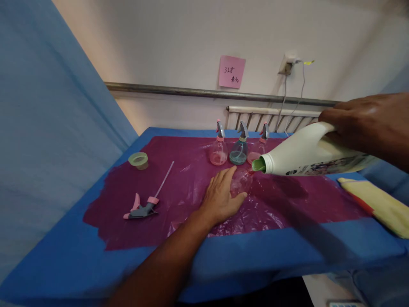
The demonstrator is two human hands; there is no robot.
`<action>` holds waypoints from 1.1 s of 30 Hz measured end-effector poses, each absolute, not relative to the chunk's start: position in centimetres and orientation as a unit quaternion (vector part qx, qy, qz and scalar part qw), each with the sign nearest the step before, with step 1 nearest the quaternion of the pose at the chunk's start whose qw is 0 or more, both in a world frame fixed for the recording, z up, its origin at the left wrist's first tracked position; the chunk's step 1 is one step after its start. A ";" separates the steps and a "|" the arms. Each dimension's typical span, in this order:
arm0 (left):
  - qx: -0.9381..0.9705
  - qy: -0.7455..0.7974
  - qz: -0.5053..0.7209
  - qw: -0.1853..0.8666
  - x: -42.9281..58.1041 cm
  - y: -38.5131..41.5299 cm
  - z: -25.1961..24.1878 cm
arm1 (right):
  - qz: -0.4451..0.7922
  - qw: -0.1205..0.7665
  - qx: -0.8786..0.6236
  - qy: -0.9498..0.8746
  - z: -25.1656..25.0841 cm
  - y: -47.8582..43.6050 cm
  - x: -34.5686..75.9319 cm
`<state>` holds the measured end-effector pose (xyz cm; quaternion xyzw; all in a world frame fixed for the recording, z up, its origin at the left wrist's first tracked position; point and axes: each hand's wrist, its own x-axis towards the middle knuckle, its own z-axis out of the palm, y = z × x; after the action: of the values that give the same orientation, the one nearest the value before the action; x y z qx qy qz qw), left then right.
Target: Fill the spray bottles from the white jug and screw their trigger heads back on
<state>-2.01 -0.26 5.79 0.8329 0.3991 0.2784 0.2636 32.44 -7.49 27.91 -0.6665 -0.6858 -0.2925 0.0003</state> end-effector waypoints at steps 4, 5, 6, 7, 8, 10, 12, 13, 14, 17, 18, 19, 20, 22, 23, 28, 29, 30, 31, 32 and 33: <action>0.831 0.400 0.282 0.264 -2.0 -0.3 5.8 | -0.307 -0.048 -0.667 -0.677 28.0 -7.5 32.6; 0.831 0.399 0.281 0.266 -2.0 -0.3 5.8 | -0.309 -0.050 -0.667 -0.676 28.1 -7.5 32.6; 0.831 0.399 0.280 0.267 -2.1 -0.3 5.8 | -0.309 -0.052 -0.667 -0.676 28.1 -7.4 32.5; 0.831 0.399 0.279 0.268 -2.1 -0.3 5.8 | -0.311 -0.052 -0.666 -0.675 28.1 -7.4 32.5; 0.831 0.399 0.278 0.269 -2.1 -0.3 5.8 | -0.313 -0.052 -0.665 -0.676 28.1 -7.3 32.4; 0.831 0.399 0.278 0.270 -2.0 -0.2 5.7 | -0.313 -0.050 -0.661 -0.680 28.0 -7.2 32.4; 0.829 0.400 0.282 0.269 -2.0 -0.1 5.6 | -0.316 -0.047 -0.658 -0.682 27.8 -7.2 32.5; 0.829 0.400 0.284 0.269 -2.0 -0.1 5.5 | -0.319 -0.047 -0.657 -0.682 27.7 -7.2 32.6; 0.829 0.399 0.285 0.269 -2.0 -0.1 5.5 | -0.321 -0.047 -0.656 -0.681 27.7 -7.2 32.6; 0.829 0.399 0.283 0.271 -2.0 -0.1 5.5 | -0.322 -0.057 -0.654 -0.682 27.7 -7.4 32.7; 0.829 0.400 0.281 0.271 -2.0 -0.1 5.5 | -0.324 -0.058 -0.656 -0.680 27.8 -7.4 32.6; 0.829 0.400 0.279 0.272 -2.0 -0.1 5.5 | -0.326 -0.058 -0.658 -0.676 27.8 -7.5 32.5; 0.830 0.400 0.278 0.272 -2.0 -0.1 5.6 | -0.327 -0.057 -0.659 -0.675 27.8 -7.5 32.5; 0.829 0.401 0.279 0.274 -2.0 -0.1 5.6 | -0.325 -0.055 -0.664 -0.671 27.4 -7.5 32.5; 0.828 0.401 0.280 0.275 -2.0 -0.1 5.6 | -0.324 -0.056 -0.667 -0.668 27.1 -7.4 32.6; 0.817 0.408 0.292 0.283 -2.0 -0.2 5.7 | -0.330 -0.026 -0.704 -0.629 23.1 -6.8 34.2; 0.815 0.410 0.294 0.286 -2.0 -0.2 5.8 | -0.315 -0.012 -0.717 -0.622 22.2 -6.6 34.6; 0.812 0.411 0.295 0.290 -2.0 -0.2 5.8 | -0.296 0.004 -0.733 -0.613 21.3 -6.5 34.8; 0.810 0.411 0.297 0.295 -2.1 -0.3 5.9 | -0.273 0.020 -0.748 -0.605 20.5 -6.4 35.0; 0.806 0.412 0.300 0.299 -2.1 -0.3 5.9 | -0.251 0.038 -0.762 -0.596 19.9 -6.4 35.1; 0.802 0.414 0.305 0.303 -2.1 -0.3 5.9 | -0.231 0.060 -0.773 -0.587 19.5 -6.3 35.2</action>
<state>-2.07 -0.30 5.88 0.8024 0.4137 0.3055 0.3029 35.15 -6.34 19.47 -0.7733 -0.5874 -0.2310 0.0598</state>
